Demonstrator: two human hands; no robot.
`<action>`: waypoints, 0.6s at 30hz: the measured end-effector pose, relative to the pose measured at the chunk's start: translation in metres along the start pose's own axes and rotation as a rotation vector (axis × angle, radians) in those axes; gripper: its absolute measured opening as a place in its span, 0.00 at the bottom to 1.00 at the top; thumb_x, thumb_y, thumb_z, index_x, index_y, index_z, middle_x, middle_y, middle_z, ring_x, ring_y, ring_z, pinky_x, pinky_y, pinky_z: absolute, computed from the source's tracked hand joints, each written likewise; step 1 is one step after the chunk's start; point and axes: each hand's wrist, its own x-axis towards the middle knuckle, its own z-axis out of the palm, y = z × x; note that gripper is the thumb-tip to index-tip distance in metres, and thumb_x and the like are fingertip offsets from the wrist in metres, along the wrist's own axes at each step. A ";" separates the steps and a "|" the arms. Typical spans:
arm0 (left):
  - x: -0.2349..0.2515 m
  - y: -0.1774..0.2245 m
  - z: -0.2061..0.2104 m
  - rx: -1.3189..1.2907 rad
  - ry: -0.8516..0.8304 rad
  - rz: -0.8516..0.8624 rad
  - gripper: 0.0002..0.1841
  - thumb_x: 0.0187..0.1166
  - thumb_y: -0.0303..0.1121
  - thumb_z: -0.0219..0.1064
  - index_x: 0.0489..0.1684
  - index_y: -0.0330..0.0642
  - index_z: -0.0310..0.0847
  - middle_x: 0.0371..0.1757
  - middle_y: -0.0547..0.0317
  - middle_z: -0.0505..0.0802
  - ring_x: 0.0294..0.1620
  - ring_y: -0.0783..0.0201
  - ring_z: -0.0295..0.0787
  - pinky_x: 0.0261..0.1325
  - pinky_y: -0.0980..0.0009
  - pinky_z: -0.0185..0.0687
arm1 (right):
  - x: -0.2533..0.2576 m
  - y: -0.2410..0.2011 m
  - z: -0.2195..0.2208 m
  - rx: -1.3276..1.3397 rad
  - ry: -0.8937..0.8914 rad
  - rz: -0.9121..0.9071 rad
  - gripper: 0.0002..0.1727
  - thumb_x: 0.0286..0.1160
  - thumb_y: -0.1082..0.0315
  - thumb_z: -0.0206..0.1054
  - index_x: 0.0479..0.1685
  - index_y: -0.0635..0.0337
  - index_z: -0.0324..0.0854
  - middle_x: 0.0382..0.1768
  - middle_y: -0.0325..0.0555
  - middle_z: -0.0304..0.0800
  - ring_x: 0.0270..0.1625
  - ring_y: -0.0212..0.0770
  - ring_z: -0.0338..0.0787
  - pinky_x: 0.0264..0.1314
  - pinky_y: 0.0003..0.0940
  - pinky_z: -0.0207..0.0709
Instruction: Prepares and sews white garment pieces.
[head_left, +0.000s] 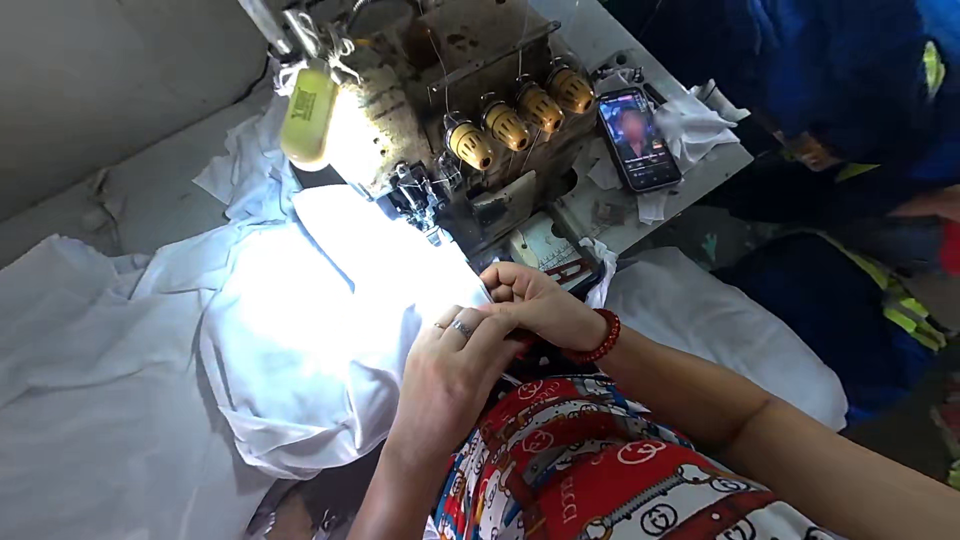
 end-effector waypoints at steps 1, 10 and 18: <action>-0.004 -0.005 0.008 0.088 0.051 0.009 0.18 0.77 0.51 0.70 0.55 0.52 0.86 0.51 0.58 0.94 0.56 0.59 0.86 0.62 0.62 0.70 | -0.003 0.000 -0.002 -0.033 -0.012 -0.004 0.11 0.73 0.79 0.66 0.52 0.64 0.79 0.37 0.34 0.90 0.40 0.22 0.88 0.48 0.20 0.84; 0.008 -0.055 -0.014 0.124 0.080 0.102 0.09 0.75 0.27 0.63 0.35 0.44 0.91 0.52 0.53 0.98 0.56 0.53 0.95 0.49 0.56 0.85 | 0.013 0.001 -0.004 -0.401 0.055 -0.375 0.07 0.74 0.77 0.68 0.46 0.65 0.77 0.34 0.39 0.90 0.33 0.27 0.91 0.39 0.26 0.89; 0.036 -0.090 -0.041 0.090 -0.065 0.012 0.15 0.76 0.30 0.60 0.53 0.40 0.92 0.59 0.46 0.95 0.62 0.46 0.92 0.62 0.44 0.81 | 0.040 0.000 -0.009 -0.836 0.095 -0.675 0.13 0.83 0.71 0.61 0.54 0.64 0.89 0.40 0.44 0.95 0.34 0.32 0.91 0.38 0.31 0.88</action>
